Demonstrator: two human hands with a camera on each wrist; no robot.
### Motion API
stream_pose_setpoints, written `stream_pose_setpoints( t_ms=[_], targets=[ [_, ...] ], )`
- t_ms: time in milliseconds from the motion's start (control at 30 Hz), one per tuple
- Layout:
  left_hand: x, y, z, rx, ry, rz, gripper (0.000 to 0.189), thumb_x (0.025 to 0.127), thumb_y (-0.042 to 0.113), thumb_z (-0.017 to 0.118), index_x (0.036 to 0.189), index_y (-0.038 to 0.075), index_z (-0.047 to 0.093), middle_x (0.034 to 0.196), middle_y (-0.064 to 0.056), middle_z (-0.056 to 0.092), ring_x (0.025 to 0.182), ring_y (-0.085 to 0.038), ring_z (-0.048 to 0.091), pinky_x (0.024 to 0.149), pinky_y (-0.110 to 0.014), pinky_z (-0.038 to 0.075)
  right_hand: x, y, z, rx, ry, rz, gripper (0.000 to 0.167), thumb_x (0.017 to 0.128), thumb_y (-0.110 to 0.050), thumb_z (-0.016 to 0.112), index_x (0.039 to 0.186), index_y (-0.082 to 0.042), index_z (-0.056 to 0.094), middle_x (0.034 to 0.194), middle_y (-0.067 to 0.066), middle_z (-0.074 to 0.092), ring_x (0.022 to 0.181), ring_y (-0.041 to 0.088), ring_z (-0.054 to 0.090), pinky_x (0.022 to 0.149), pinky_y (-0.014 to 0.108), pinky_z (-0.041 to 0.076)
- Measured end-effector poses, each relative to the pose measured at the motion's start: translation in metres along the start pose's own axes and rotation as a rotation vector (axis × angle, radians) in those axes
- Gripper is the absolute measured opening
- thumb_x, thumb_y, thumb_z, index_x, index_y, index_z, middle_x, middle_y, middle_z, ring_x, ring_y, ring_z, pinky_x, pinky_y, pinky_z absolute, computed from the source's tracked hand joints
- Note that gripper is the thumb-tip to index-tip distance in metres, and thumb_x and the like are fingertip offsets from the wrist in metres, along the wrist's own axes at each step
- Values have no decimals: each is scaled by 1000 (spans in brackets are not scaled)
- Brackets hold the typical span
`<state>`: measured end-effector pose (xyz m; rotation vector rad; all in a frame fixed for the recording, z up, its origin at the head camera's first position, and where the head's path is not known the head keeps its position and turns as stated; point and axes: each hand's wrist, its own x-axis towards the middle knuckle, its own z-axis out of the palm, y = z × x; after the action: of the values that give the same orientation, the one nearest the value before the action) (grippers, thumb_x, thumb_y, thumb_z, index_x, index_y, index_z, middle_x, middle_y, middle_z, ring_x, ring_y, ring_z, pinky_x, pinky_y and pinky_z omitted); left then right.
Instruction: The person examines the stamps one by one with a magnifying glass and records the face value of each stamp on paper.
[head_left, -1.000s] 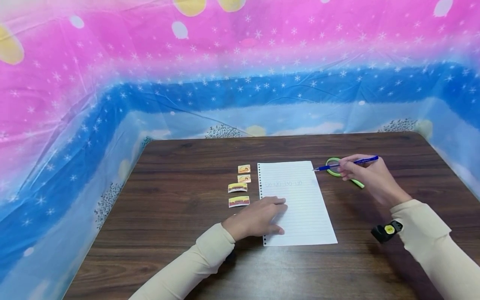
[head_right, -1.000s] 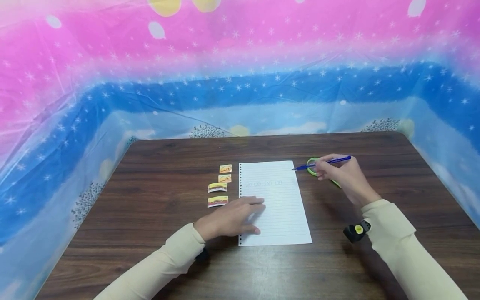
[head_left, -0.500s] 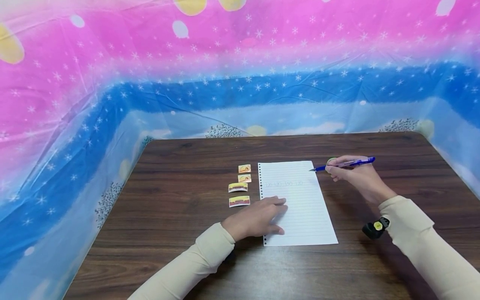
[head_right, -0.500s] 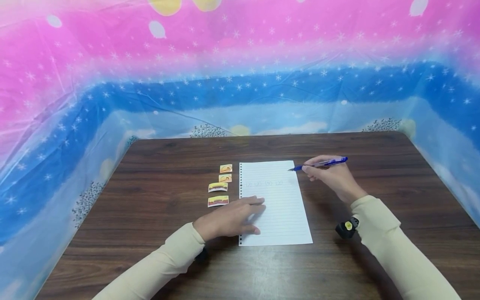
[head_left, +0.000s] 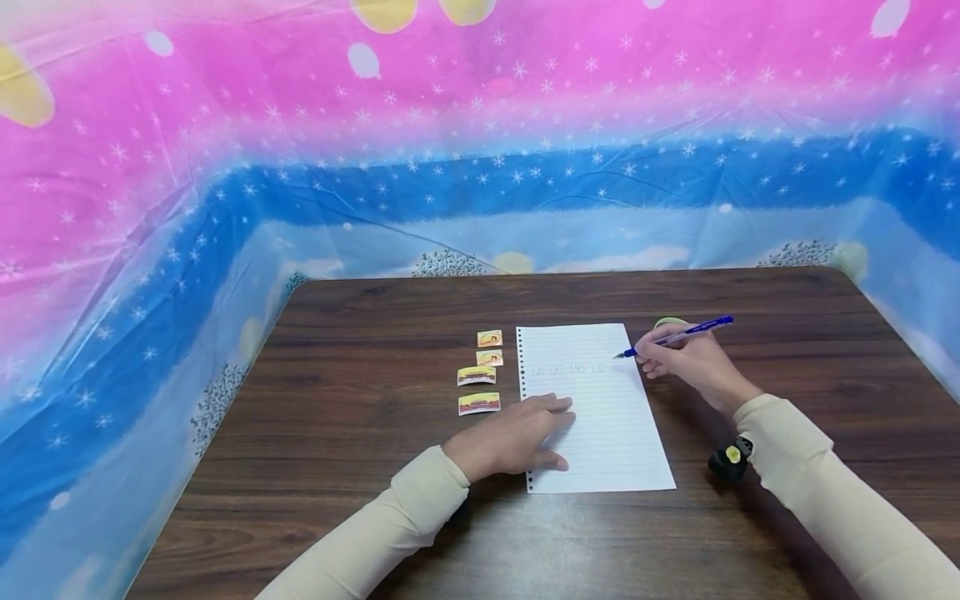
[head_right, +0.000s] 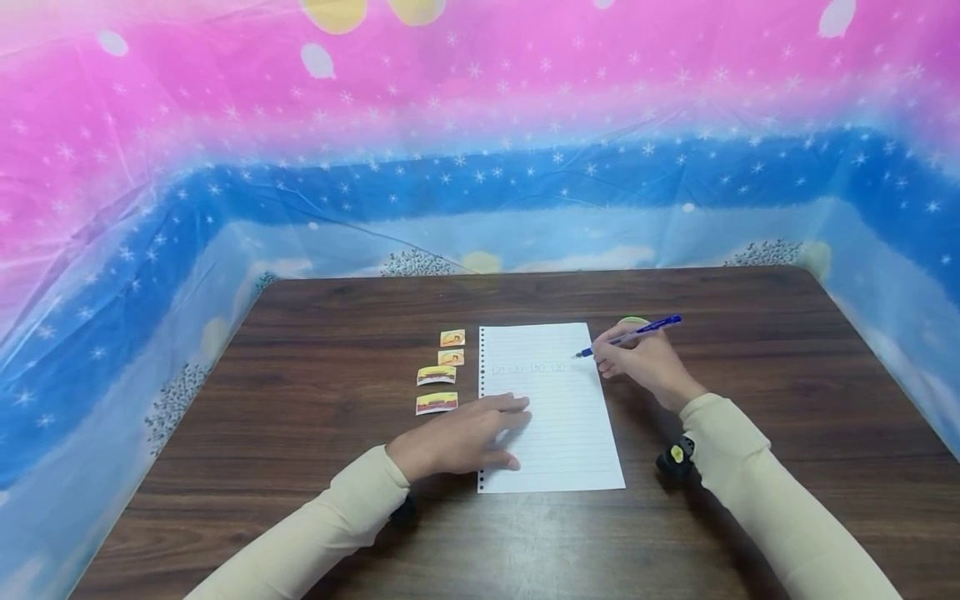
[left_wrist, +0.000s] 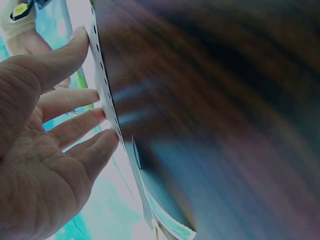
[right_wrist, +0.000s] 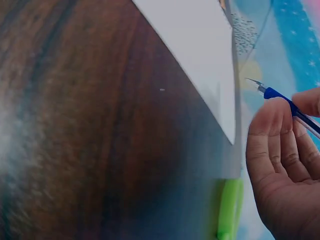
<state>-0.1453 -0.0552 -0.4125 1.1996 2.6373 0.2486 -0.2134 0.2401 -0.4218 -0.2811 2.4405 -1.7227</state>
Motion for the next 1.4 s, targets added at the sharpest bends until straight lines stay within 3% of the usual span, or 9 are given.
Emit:
stream_pose_setpoints(
  t_ms=[233, 1400],
  targets=[
    [1, 0, 1, 3, 5, 1, 56, 93, 36, 75, 138, 6, 59, 154, -12, 46, 145, -26, 40, 118, -31, 31, 2, 7, 4, 20, -1, 23, 31, 99, -16, 67, 111, 12, 62, 103, 27, 67, 81, 23, 72, 76, 33, 61],
    [1, -1, 1, -5, -1, -12, 59, 94, 36, 74, 142, 6, 58, 155, -11, 45, 146, -25, 38, 118, -31, 31, 3, 18, 6, -13, 21, 71, 31, 101, -18, 63, 113, 10, 63, 100, 16, 68, 84, 13, 71, 80, 24, 58]
  ],
)
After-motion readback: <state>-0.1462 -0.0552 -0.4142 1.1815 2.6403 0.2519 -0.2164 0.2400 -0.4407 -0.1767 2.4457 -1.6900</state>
